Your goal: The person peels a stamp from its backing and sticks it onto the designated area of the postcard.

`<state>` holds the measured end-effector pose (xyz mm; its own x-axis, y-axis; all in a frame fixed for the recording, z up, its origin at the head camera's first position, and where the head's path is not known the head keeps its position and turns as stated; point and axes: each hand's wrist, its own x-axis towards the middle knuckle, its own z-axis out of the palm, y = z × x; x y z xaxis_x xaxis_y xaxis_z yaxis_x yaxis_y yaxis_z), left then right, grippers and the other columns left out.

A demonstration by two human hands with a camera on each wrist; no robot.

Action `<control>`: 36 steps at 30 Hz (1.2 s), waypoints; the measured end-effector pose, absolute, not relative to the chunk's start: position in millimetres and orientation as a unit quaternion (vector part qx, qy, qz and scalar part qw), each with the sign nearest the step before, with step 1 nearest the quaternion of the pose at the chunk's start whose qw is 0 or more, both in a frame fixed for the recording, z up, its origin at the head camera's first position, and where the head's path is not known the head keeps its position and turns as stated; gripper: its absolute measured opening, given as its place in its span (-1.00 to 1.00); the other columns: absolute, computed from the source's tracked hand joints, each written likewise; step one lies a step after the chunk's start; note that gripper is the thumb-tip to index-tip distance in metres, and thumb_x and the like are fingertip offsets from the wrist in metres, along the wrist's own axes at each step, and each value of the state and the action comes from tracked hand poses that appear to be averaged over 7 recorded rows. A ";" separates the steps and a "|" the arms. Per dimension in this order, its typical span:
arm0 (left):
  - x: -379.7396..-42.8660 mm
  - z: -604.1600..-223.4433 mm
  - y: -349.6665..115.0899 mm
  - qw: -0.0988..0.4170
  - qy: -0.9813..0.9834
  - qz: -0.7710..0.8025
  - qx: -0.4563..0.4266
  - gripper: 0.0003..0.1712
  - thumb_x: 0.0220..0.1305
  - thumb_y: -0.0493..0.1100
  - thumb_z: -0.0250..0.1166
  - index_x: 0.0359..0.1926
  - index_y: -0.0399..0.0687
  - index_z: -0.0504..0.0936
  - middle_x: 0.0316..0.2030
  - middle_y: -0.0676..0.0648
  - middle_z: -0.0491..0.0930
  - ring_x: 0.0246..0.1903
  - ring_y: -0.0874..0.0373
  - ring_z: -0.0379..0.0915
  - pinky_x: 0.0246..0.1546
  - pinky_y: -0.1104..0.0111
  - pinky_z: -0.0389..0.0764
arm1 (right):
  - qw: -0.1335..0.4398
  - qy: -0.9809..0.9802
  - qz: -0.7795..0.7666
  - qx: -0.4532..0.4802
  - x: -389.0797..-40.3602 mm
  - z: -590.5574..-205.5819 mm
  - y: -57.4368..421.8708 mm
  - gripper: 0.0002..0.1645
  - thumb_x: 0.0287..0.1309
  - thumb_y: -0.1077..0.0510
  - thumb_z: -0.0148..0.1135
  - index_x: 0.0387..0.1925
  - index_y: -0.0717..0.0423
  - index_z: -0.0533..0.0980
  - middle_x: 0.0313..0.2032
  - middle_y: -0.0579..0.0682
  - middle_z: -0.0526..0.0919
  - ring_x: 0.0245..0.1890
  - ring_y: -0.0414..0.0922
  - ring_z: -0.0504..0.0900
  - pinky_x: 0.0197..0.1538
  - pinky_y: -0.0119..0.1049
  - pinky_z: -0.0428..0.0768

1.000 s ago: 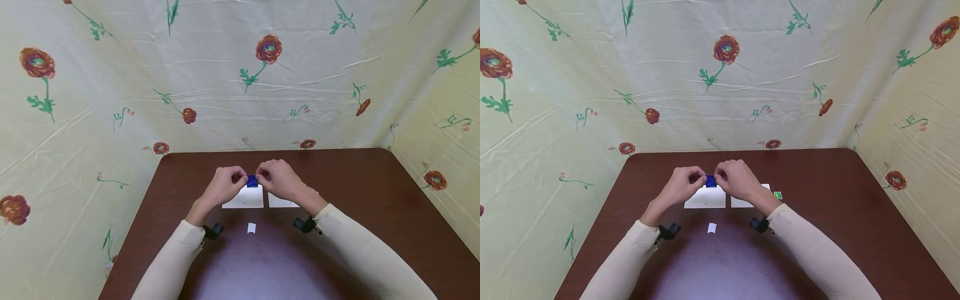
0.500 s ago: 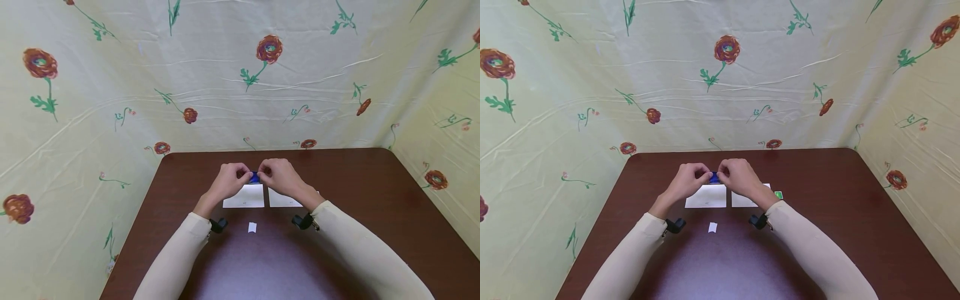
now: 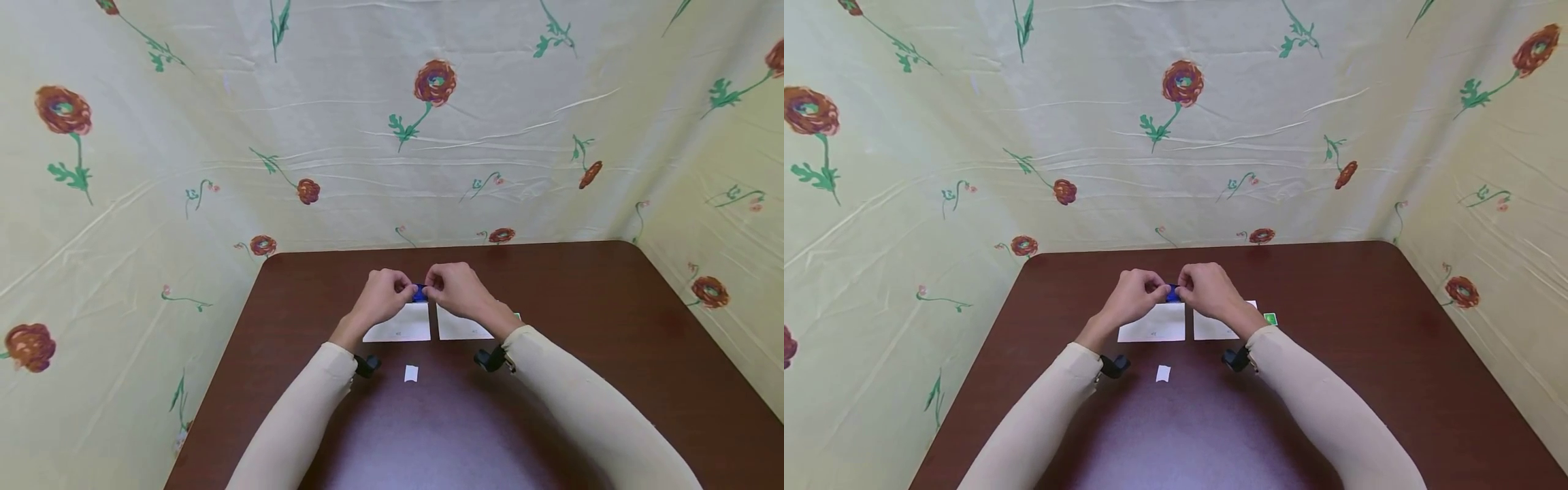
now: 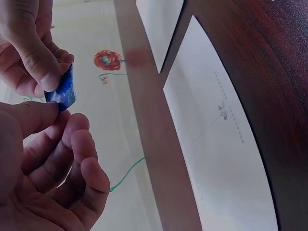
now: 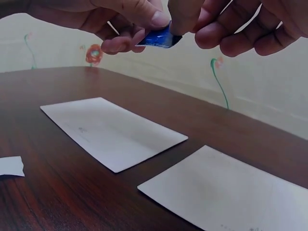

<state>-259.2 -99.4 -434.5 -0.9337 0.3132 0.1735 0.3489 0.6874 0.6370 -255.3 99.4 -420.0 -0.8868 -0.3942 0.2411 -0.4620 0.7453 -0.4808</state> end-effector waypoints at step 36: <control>-270.8 -485.3 -87.5 -0.027 -0.942 -0.314 -0.116 -0.78 0.28 -0.07 0.39 -0.49 -0.02 0.75 -0.56 0.06 0.61 -0.55 0.17 0.47 -0.60 0.39 0.43 | -0.092 -0.945 0.276 0.152 -280.7 -473.1 92.4 -0.78 0.22 0.07 0.35 -0.52 0.03 0.65 -0.54 -0.11 0.62 -0.52 -0.16 0.50 -0.49 -0.36 0.39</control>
